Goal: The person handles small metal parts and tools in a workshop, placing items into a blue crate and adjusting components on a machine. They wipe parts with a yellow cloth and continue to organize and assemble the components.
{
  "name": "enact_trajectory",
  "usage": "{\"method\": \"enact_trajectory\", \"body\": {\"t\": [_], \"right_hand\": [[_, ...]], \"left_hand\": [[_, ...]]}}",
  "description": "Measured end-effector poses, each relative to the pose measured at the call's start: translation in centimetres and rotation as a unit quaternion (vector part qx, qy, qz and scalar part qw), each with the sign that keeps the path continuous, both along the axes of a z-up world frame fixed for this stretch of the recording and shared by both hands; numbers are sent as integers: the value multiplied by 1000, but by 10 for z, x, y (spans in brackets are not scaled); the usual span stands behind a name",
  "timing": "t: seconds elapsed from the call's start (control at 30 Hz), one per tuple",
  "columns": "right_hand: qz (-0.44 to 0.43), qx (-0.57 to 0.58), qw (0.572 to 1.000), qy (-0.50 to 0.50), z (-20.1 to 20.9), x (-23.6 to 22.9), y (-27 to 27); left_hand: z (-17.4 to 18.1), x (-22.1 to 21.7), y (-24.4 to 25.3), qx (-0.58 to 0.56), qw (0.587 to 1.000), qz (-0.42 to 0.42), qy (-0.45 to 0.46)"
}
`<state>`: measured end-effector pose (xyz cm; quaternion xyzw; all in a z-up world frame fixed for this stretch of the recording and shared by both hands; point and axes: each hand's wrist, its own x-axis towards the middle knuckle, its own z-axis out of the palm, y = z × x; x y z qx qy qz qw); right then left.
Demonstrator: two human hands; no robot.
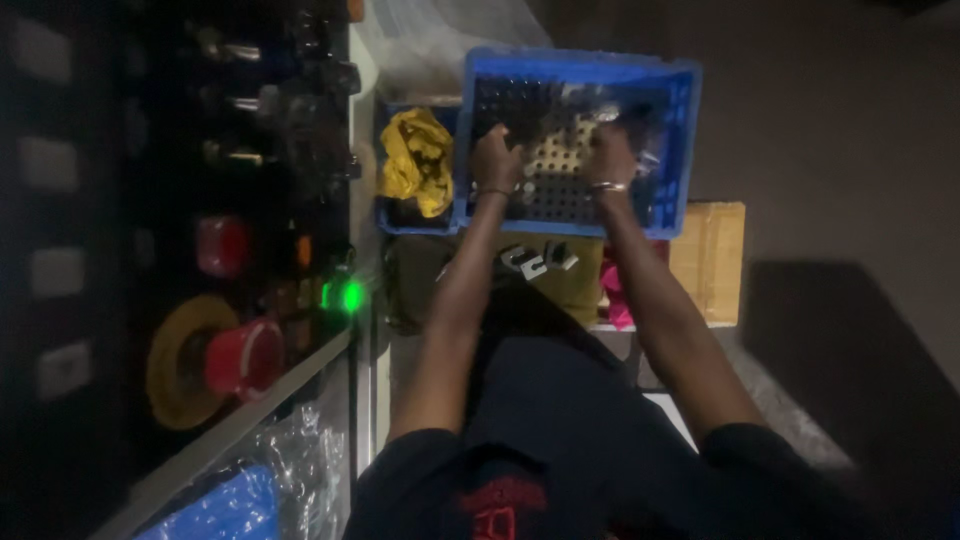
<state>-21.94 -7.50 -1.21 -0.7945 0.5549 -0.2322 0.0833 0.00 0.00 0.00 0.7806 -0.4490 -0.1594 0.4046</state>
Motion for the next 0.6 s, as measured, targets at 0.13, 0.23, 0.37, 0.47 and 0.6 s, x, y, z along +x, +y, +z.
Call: {"method": "enact_trajectory", "body": {"t": [0.13,0.23,0.37,0.47,0.6], "right_hand": [[-74,25,974,215,5,-57,-11],[-74,43,965,250,0,-73,-19],[-43,50,974,219,-7,-80,-16],[-8,76,987,143,-5,-89,-2],[-9,90,996,-2,17,-88,9]], "left_hand": [[6,-32,10,0,1000,-9,14],[1,-67,2,-127,988,-90,22],[-7,-112,-32,-128,967,-219,34],[-13,-140,-54,-88,963,-256,9],[-19,-164,-66,-2,970,-218,108]]}}
